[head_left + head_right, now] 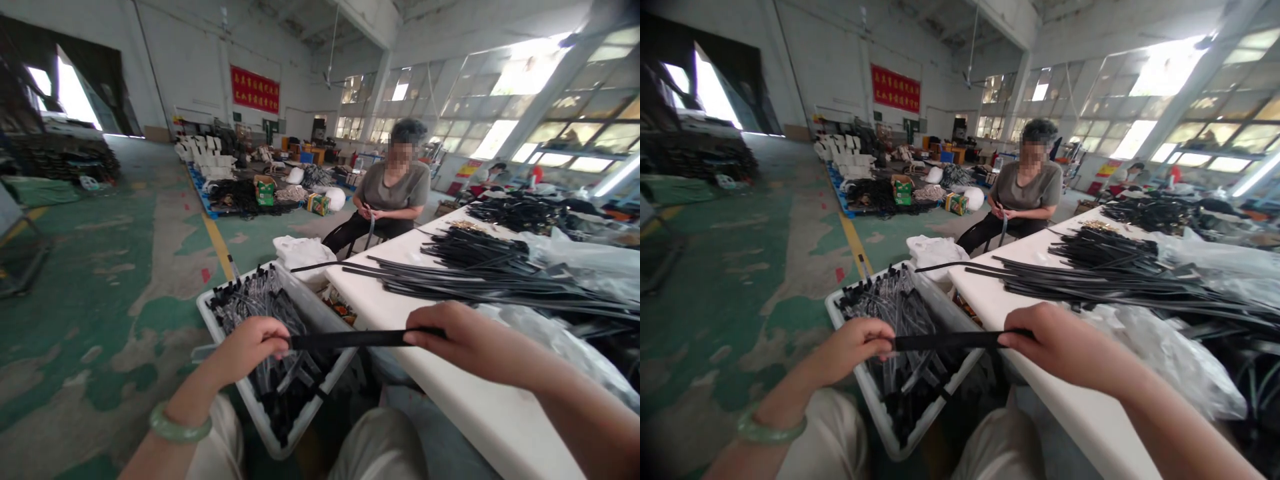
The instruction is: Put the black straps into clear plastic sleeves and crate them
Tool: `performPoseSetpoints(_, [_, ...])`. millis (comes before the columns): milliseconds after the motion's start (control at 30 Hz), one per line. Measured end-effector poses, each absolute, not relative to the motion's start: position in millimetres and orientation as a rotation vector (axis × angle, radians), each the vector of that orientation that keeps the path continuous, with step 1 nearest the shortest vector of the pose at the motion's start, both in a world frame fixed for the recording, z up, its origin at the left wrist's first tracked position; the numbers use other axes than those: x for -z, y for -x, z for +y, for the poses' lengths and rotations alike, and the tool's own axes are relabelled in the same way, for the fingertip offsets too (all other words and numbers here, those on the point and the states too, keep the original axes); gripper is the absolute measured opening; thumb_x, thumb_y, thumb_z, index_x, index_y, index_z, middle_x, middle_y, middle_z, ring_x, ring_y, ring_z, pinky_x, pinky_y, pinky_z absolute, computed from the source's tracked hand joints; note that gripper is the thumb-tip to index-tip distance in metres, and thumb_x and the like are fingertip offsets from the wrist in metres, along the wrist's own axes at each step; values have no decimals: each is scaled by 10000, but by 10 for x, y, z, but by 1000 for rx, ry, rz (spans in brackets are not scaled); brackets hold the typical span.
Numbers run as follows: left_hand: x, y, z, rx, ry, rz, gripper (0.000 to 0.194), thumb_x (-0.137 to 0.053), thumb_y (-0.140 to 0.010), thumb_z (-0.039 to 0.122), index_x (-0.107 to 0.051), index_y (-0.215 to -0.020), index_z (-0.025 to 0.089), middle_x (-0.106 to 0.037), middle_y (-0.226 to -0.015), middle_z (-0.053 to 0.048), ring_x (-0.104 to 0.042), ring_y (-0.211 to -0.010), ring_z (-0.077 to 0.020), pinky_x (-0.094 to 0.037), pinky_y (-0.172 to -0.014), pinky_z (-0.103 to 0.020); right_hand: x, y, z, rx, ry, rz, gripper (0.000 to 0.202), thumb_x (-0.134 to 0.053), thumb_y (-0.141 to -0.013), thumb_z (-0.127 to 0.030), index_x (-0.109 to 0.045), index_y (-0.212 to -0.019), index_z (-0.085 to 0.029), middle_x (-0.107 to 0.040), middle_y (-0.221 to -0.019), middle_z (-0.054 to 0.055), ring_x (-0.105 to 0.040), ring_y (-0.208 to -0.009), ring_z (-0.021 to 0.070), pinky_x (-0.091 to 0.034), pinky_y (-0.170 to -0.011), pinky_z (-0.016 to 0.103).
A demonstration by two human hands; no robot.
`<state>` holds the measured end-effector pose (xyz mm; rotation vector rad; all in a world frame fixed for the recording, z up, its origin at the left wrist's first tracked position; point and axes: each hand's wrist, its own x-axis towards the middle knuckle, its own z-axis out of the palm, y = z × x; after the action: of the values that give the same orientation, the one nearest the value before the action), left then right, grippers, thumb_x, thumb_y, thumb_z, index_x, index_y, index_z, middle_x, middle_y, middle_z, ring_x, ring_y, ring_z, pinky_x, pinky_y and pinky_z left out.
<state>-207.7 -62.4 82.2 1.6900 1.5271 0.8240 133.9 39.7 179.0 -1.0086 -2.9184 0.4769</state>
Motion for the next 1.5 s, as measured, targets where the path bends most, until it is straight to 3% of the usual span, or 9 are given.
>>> performPoseSetpoints(133, [-994, 1702, -408, -863, -1697, 1313, 162, -591, -789, 229, -727, -731, 164, -696, -647, -13, -625, -629, -162, -418, -604, -218, -1994, -1103, 379, -424, 931, -2931, 383, -472, -960, -444, -630, -696, -216, -618, -597, 8, -522, -522, 144, -309, -506, 262])
performPoseSetpoints(267, [-1057, 1365, -248, -921, -1597, 1115, 135, -600, -755, 206, -720, -740, 146, -707, -665, -29, -644, -633, -176, -478, -627, -243, -2005, -719, 251, -401, 769, -3010, 313, -506, -949, -350, -659, -713, -213, -630, -618, 5, -532, -536, 137, -316, -527, 258])
performPoseSetpoints(400, [-1027, 1371, -213, -930, -1573, 1053, 113, -607, -734, 179, -715, -733, 144, -701, -651, -14, -636, -620, -158, -487, -625, -233, -1904, -599, 230, -335, 872, -3039, 212, -548, -922, -268, -687, -779, -195, -671, -696, 32, -589, -629, 160, -341, -571, 252])
performPoseSetpoints(600, [-873, 1717, -205, -926, -1553, 1140, 111, -653, -741, 226, -717, -728, 136, -712, -651, -20, -637, -617, -143, -474, -611, -213, -2093, -940, 403, -478, 1063, -3020, 340, -438, -953, -378, -604, -731, -181, -610, -640, 17, -521, -575, 141, -339, -552, 244])
performPoseSetpoints(767, [-865, 1551, -130, -896, -1570, 1038, 105, -633, -740, 178, -730, -730, 141, -723, -676, -26, -656, -657, -153, -499, -666, -232, -2054, -768, 336, -644, 1035, -2974, 312, -445, -920, -349, -563, -685, -180, -579, -621, 6, -539, -596, 145, -353, -553, 241])
performPoseSetpoints(1067, [-884, 1749, -163, -929, -1494, 1044, 135, -673, -765, 266, -728, -771, 143, -727, -684, -24, -644, -632, -138, -484, -637, -218, -2208, -820, 503, -741, 1245, -2847, 319, -523, -866, -445, -656, -756, -177, -624, -617, 2, -627, -549, 153, -432, -500, 219])
performPoseSetpoints(1333, [-1059, 1456, -80, -954, -1429, 969, 95, -666, -710, 227, -678, -748, 141, -695, -656, -17, -634, -603, -144, -494, -621, -252, -2021, -361, 312, -736, 1164, -2979, 257, -520, -905, -329, -626, -740, -162, -641, -626, 15, -630, -542, 144, -389, -495, 219])
performPoseSetpoints(1500, [-1011, 1495, -11, -1112, -1432, 1054, 388, -747, -624, 200, -552, -958, 190, -627, -727, 45, -593, -551, -117, -424, -501, -205, -1743, -133, 386, -1054, 1231, -2934, 170, -546, -917, -308, -604, -953, -153, -652, -707, 20, -641, -564, 156, -406, -508, 232])
